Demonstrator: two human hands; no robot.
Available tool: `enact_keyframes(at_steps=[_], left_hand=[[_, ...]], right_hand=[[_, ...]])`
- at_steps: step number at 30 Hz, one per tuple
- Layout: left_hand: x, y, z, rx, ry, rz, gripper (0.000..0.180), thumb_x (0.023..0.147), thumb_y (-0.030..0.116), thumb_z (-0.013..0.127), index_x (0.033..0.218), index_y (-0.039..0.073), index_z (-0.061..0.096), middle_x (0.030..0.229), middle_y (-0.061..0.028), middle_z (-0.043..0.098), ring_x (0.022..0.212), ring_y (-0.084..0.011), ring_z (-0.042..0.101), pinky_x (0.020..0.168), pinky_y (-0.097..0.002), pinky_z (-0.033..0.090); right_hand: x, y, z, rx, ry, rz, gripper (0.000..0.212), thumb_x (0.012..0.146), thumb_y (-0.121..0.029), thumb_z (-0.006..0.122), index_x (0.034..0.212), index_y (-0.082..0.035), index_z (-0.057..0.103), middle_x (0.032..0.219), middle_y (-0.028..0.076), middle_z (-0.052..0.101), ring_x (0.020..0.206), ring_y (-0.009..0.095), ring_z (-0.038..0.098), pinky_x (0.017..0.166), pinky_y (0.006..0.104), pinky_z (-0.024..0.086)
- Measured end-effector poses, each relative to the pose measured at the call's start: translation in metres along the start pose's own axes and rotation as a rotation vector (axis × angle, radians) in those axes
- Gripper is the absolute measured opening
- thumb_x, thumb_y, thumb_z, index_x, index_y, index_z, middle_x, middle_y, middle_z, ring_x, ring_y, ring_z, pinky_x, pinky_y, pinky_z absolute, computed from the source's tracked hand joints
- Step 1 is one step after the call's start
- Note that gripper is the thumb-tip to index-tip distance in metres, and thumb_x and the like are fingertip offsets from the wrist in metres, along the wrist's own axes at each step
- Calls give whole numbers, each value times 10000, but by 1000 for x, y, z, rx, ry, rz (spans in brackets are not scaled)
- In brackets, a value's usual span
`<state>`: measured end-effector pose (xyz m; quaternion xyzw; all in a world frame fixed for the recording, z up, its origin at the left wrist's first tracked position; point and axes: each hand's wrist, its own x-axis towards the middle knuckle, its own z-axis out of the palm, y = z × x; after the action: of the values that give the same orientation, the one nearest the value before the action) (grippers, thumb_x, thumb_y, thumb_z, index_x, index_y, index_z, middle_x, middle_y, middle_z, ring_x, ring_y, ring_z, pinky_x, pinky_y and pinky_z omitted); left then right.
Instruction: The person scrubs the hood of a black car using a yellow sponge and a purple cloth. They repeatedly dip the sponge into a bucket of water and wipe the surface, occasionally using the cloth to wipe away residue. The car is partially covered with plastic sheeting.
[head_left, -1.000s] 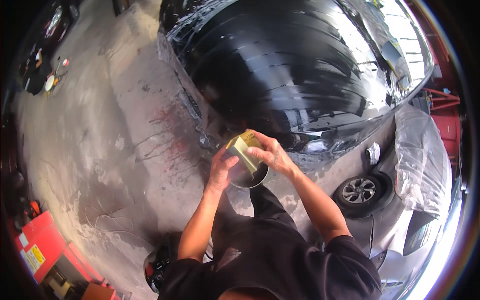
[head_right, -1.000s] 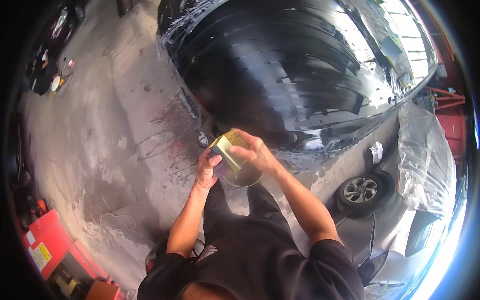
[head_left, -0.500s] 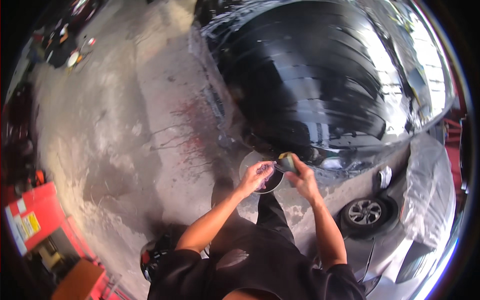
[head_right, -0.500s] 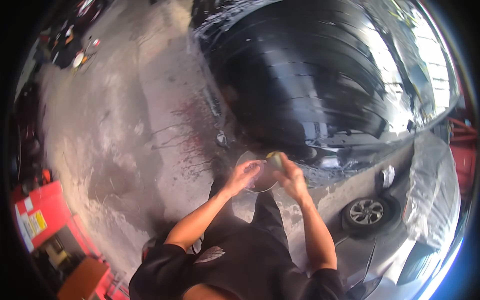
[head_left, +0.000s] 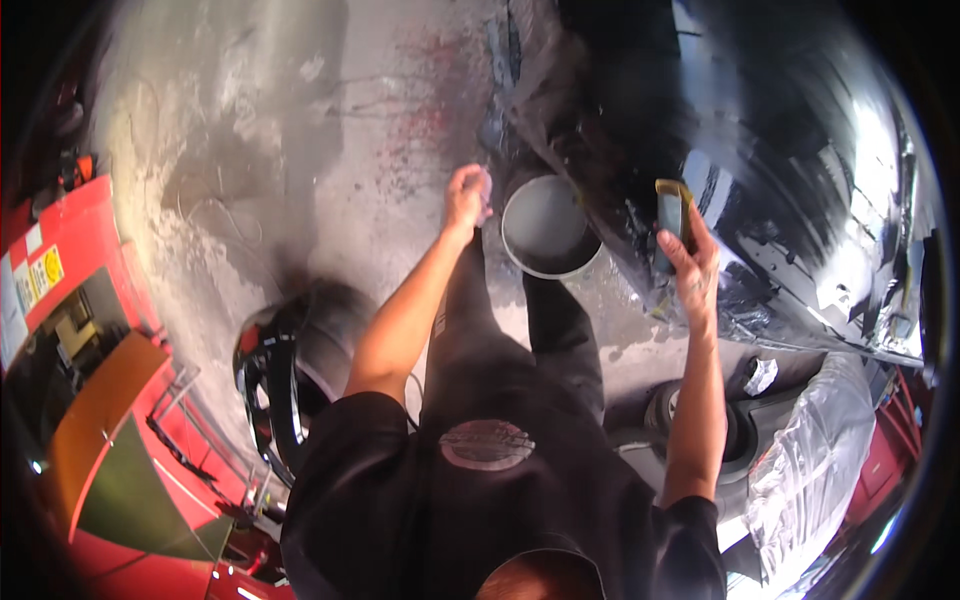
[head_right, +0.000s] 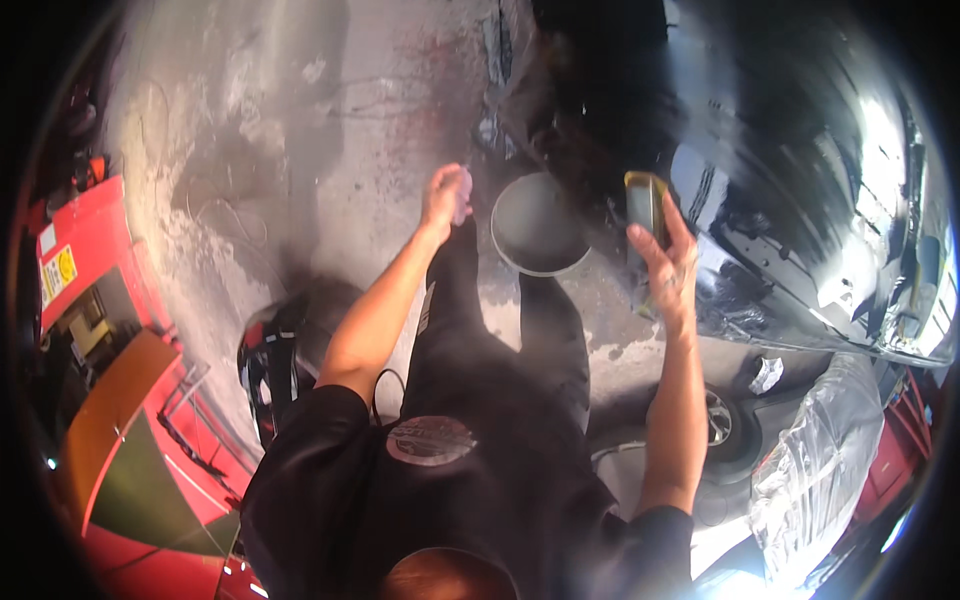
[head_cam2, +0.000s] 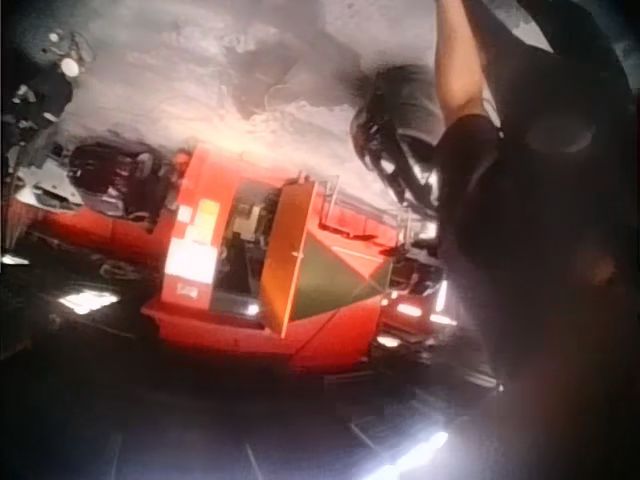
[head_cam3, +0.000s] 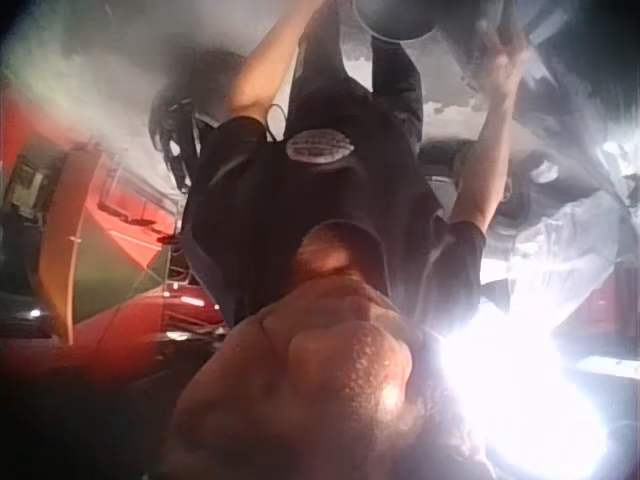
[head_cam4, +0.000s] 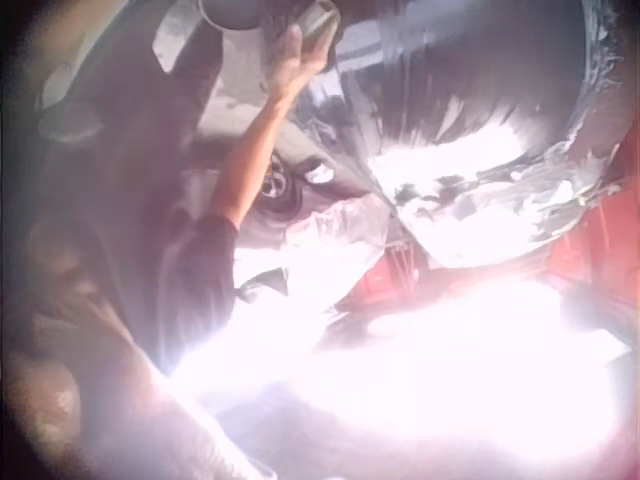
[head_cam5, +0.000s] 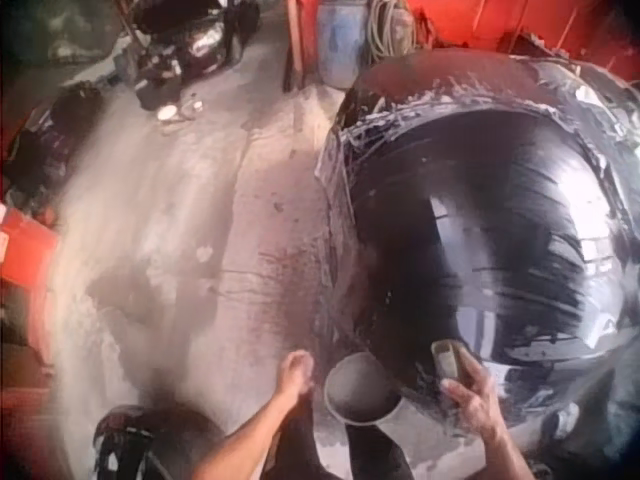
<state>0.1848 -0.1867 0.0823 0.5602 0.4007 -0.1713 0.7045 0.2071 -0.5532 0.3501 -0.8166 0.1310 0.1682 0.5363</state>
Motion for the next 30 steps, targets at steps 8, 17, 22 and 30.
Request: enact_keyframes(at_steps=[8,17,22,30], left_hand=[[-39,-93,3,-49,-11,-106,348,1100,226,691,1428,110,678,1186,-100,753,855,-193,726,601,-388,636],[-40,-166,34,112,-576,-336,536,1200,466,523,1575,85,566,1576,-130,608,1460,-229,526,1120,-489,505],[67,-236,-40,537,-108,54,372,1123,255,661,1415,31,715,1174,-154,818,939,-307,790,834,-463,589],[253,-434,-45,23,-1,-353,611,1161,400,615,1573,-50,586,1344,-192,761,1184,-264,738,1029,-413,581]], right_hand=[[-33,103,78,13,-439,66,802,965,-346,869,1622,9,576,1359,148,746,1228,239,681,1076,379,531],[-25,327,221,991,-170,742,484,955,-198,776,1405,-53,672,1236,68,743,1111,221,737,968,394,608],[16,413,255,854,-159,757,310,960,-149,770,1245,-27,758,1157,105,794,1069,235,772,940,362,625],[60,496,292,361,-227,823,406,912,-101,829,1308,-26,781,1156,54,799,1041,156,745,882,314,584]])
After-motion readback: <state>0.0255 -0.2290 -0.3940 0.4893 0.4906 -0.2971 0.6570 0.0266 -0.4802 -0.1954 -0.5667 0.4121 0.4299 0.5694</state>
